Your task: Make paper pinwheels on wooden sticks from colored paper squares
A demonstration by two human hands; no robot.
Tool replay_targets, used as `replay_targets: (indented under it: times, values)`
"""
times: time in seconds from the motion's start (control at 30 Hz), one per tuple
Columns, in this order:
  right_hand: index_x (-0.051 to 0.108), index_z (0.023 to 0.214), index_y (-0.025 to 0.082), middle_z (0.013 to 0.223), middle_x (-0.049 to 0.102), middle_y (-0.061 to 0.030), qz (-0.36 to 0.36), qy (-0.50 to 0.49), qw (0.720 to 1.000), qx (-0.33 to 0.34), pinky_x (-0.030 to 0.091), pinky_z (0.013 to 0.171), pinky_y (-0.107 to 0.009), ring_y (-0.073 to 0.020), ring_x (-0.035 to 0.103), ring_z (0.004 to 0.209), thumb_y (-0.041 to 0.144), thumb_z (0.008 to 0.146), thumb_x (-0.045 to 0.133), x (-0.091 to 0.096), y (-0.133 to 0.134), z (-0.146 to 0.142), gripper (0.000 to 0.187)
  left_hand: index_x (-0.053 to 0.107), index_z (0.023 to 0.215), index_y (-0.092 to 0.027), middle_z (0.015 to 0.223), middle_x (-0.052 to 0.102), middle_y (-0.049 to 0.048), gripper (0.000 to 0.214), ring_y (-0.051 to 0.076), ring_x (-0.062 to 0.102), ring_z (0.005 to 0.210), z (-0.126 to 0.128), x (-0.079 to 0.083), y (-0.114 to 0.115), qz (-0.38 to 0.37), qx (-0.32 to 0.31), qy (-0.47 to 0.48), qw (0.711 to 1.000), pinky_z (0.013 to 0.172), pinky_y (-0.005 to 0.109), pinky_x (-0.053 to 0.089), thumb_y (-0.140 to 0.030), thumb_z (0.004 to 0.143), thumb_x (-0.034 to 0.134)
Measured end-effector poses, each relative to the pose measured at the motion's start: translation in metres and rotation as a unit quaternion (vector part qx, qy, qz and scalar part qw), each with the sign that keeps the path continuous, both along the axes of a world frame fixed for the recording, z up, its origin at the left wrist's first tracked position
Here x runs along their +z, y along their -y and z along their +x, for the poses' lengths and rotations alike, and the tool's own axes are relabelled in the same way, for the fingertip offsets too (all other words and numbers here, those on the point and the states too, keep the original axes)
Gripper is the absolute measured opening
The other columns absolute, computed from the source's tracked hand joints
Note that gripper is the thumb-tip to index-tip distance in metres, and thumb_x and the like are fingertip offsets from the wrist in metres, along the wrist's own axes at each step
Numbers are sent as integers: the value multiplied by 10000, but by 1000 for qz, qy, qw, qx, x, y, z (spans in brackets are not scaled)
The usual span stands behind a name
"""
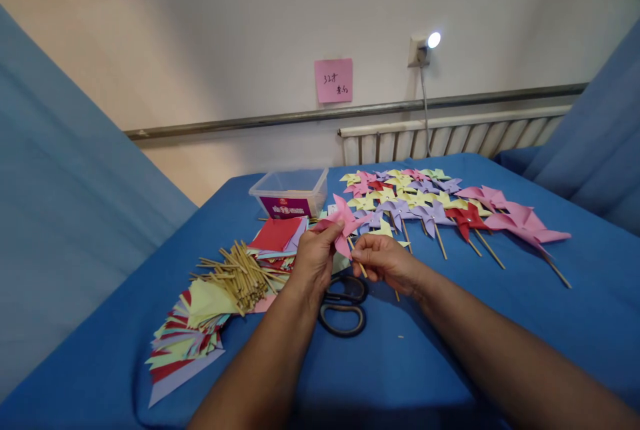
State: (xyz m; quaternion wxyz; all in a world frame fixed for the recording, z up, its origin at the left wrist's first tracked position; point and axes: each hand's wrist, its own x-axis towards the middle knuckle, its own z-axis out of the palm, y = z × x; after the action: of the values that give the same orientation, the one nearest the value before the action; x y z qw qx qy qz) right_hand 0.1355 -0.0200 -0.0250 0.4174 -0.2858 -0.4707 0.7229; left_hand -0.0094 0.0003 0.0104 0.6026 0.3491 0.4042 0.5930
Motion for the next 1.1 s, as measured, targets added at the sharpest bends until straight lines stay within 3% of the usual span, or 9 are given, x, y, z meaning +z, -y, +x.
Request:
replay_targets:
  times: [0.13,0.3,0.67,0.87,1.1]
  values:
    - [585,744,176,606,665,-1,14,2,1000,-8,256,410,-201,-58,454,419,423,739,767,0,-2,3,307,691,701,-127,657,656,4,264,105,561,608,-1,2,-1,-12,-27,19,999,605,232,422,-238,542,870]
    - [586,744,176,629,658,-7,18,-9,999,-26,250,429,-212,-60,438,441,411,758,750,1,-3,5,287,684,743,-139,678,651,0,208,115,564,629,-1,6,1,-18,-65,55,996,615,249,440,-285,647,797]
    - [583,757,185,625,653,1,28,-3,999,-32,258,446,-222,-68,434,451,429,751,747,3,-2,5,294,655,689,-141,630,615,-16,220,99,531,590,0,7,3,5,-67,39,997,593,239,406,-242,601,829]
    - [589,754,175,627,665,2,31,-6,999,-17,278,451,-212,-62,456,454,415,725,776,1,-1,1,305,714,825,-151,713,673,-8,321,98,560,622,3,6,1,34,-25,28,999,603,221,410,-216,549,864]
    - [582,706,168,596,664,6,11,-11,1000,24,277,433,-201,-58,462,438,463,688,796,5,-5,3,364,648,635,-126,604,634,-3,235,96,545,565,0,8,-4,13,-23,7,1000,588,226,420,-172,530,854]
